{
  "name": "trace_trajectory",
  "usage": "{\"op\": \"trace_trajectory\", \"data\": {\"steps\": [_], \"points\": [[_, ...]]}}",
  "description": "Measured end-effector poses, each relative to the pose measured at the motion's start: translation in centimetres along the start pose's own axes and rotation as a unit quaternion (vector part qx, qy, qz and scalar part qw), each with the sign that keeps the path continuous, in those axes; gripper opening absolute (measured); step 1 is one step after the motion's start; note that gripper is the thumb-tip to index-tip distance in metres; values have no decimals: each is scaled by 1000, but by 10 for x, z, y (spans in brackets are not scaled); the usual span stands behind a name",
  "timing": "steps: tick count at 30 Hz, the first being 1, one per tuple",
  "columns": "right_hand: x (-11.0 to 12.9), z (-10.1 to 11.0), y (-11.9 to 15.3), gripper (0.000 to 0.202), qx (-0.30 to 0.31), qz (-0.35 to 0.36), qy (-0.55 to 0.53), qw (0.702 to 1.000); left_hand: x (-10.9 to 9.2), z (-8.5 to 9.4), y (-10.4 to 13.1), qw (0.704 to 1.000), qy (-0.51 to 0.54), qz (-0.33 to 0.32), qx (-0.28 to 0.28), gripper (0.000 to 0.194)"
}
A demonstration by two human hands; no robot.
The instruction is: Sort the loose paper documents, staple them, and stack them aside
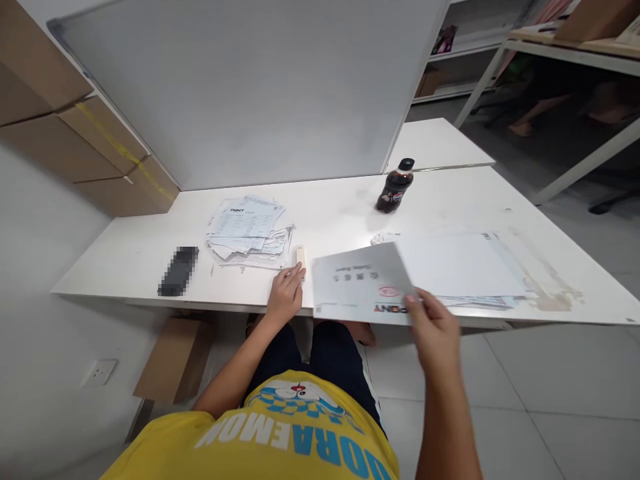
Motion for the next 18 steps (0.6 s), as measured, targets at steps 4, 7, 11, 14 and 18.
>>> {"op": "trace_trajectory", "data": {"steps": [4,7,11,14,18], "points": [[-2,61,-67,46,-140,-7,25,990,2,1,1,1000,-1,-8,-17,46],[-6,79,-123,41,-124,-10,202,971,2,-1,2,1000,-5,-20,-17,46],[-14,77,-155,56,-119,17,417,901,-1,-1,5,1000,7,-13,-23,46],[-20,79,-144,69,-181,31,374,909,1,7,3,999,29,-8,-35,49],[-22,66,-97,66,-276,130,257,917,35,37,-28,994,-20,68,-78,57]]}}
Point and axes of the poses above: each hand's wrist, its own y-axis away from the middle knuckle, its own z-axis out of the back of the hand, x = y × z, the point moved 6 cm from there along -y, towards the middle knuckle, and after that the axes turned 2 degrees about -x, right-handed, at the moved point
